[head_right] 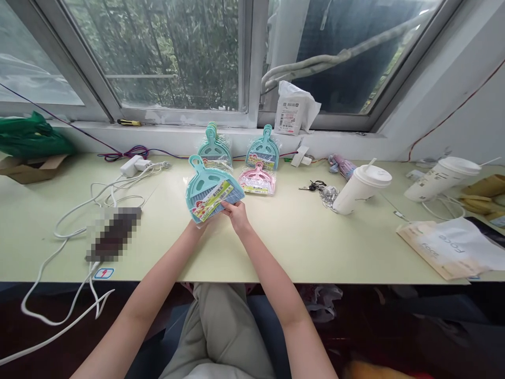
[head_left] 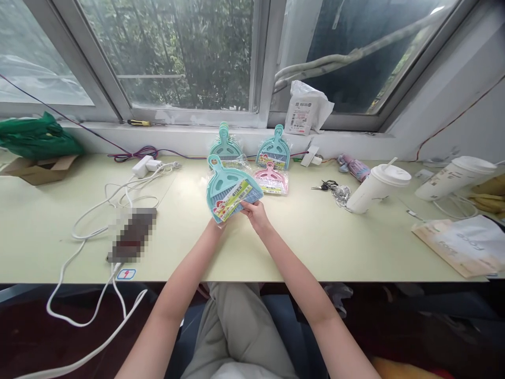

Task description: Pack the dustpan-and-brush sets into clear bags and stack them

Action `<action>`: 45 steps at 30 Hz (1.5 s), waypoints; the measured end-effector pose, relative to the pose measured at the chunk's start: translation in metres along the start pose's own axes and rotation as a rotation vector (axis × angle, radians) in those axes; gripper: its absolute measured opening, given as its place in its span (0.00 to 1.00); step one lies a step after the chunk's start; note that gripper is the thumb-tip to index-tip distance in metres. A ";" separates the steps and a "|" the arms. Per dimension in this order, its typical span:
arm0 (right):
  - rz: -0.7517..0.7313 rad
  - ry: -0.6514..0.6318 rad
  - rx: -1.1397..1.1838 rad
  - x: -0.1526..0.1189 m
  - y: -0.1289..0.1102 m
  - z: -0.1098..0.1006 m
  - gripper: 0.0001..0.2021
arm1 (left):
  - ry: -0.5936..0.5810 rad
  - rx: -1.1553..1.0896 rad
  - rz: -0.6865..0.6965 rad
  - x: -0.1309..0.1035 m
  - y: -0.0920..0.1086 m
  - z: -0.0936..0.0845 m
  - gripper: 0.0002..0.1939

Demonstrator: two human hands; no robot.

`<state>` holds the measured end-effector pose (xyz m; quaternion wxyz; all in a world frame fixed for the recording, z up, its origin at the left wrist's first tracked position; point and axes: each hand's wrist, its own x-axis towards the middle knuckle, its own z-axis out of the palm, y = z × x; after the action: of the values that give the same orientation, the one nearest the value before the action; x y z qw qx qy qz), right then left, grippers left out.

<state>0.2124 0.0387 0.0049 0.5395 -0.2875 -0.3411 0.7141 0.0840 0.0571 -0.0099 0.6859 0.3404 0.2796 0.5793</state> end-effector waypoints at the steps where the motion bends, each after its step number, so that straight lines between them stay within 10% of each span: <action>1: -0.014 0.024 0.018 0.001 0.000 -0.001 0.16 | 0.021 -0.012 0.028 -0.002 0.002 0.001 0.20; 8: -0.193 0.220 0.099 0.007 -0.002 -0.009 0.13 | -0.084 -0.118 0.002 -0.016 -0.005 0.036 0.22; 13: -0.204 0.279 0.094 0.014 -0.007 -0.021 0.12 | 0.171 -0.076 0.100 -0.009 0.011 0.023 0.35; 21: -0.233 0.291 0.107 0.018 -0.006 -0.026 0.13 | 0.058 0.171 0.126 -0.022 0.010 0.034 0.26; 26: -0.217 0.209 0.036 0.016 -0.013 -0.026 0.14 | 0.197 0.169 0.118 -0.011 0.009 0.026 0.18; 32: -0.080 -0.085 -0.670 0.011 -0.017 -0.031 0.19 | 0.437 0.156 0.149 0.000 0.024 -0.010 0.10; 38: -0.307 0.063 -1.751 0.001 -0.004 -0.020 0.18 | 0.465 0.081 0.158 -0.005 0.023 -0.014 0.10; 45: -0.424 0.034 -2.055 -0.004 -0.002 -0.016 0.20 | 0.523 0.030 0.164 -0.010 0.025 -0.018 0.11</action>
<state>0.2273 0.0383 -0.0026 0.1545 -0.5517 -0.8190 -0.0323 0.0528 0.0527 -0.0011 0.5359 0.2108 0.4274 0.6969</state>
